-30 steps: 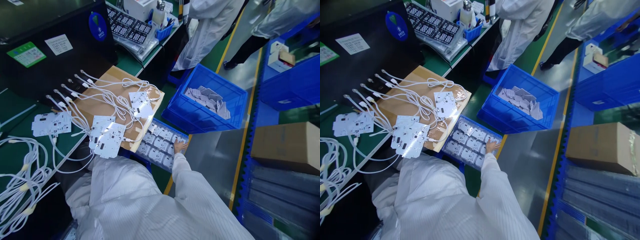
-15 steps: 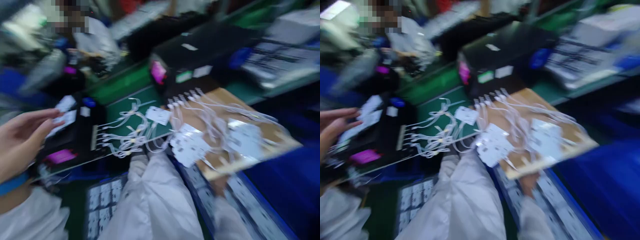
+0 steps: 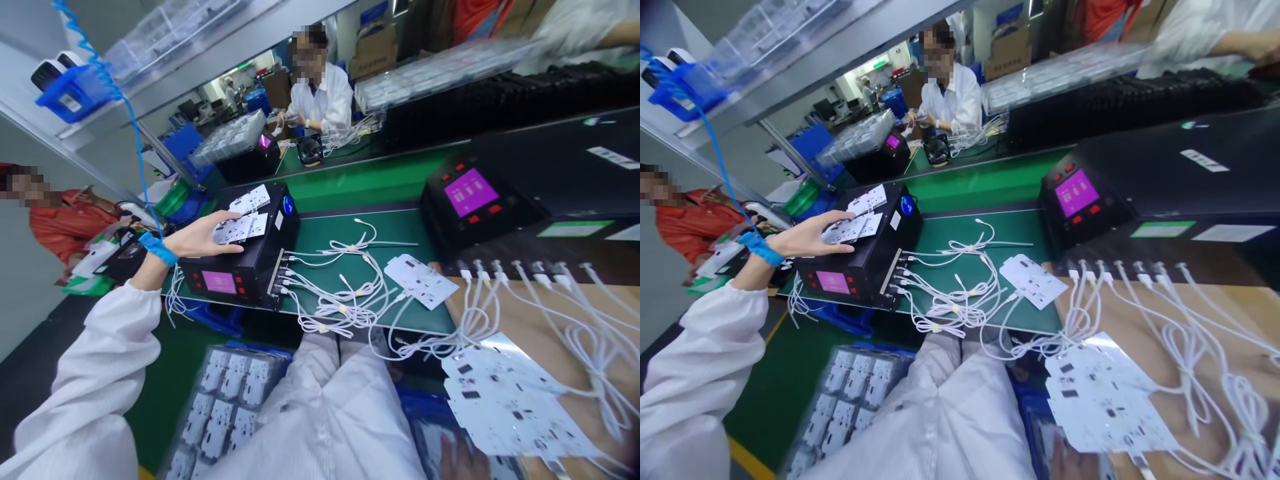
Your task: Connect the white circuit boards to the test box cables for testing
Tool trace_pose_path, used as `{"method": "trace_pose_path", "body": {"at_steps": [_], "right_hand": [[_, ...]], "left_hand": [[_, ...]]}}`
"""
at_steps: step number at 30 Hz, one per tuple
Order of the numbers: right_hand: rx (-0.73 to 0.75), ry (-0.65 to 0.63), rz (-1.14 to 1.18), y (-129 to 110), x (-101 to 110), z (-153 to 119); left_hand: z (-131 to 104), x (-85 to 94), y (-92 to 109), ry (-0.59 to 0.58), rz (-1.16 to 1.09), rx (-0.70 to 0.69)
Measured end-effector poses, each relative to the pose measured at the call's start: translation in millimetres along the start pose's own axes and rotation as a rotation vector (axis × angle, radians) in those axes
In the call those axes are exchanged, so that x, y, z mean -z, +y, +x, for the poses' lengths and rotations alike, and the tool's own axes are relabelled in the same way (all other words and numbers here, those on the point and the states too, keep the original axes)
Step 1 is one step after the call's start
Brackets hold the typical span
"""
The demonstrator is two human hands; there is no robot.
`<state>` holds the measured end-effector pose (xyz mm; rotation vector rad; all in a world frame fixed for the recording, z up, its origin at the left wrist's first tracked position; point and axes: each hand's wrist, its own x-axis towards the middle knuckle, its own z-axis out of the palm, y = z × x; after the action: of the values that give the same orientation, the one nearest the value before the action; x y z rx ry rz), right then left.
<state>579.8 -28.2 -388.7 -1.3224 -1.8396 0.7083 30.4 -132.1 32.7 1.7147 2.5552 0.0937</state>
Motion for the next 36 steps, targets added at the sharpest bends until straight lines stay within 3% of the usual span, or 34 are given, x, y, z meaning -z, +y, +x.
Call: {"method": "trace_pose_path", "body": {"at_steps": [3, 5, 8, 11, 13, 16, 18, 21, 24, 30, 33, 36], "right_hand": [[0.237, -0.139, 0.119, -28, -14, -17], [0.348, -0.259, 0.245, -77, -25, -20], [0.43, -0.295, 0.439, -176, -34, -5], [0.458, -0.372, 0.656, -274, -42, 35], [0.333, -0.49, 0.79, -329, -56, 74], [0.09, -0.782, 0.935, -398, -89, 142], [0.058, -0.814, 0.875, -431, -113, 180], [0.117, -0.842, 0.699, -460, -136, 212], [0.152, -0.823, 0.637, -470, -144, 216], [-0.15, -0.908, 1.026, -483, -142, 203], [-0.188, -0.91, 1.109, -490, -138, 201], [-0.175, -0.99, 1.141, -492, -137, 199]], "left_hand": [[8, -2.7, -7, 0.032, 0.004, -0.082], [10, -4.1, -10, 0.055, -0.004, -0.105], [10, -7.0, -13, 0.059, -0.009, -0.134], [3, -11.6, -15, 0.07, -0.017, -0.156], [-3, -15.7, -16, 0.094, -0.032, -0.147], [-12, -23.3, -17, 0.148, -0.075, -0.151], [-16, -29.3, -17, 0.197, -0.106, -0.179], [-20, -38.5, -15, 0.292, -0.124, -0.205], [-23, -45.7, -12, 0.364, -0.124, -0.183], [-29, -52.1, -2, 0.475, -0.155, -0.151], [-31, -53.0, 1, 0.495, -0.144, -0.159], [-34, -52.0, 1, 0.472, -0.151, -0.173]]}}
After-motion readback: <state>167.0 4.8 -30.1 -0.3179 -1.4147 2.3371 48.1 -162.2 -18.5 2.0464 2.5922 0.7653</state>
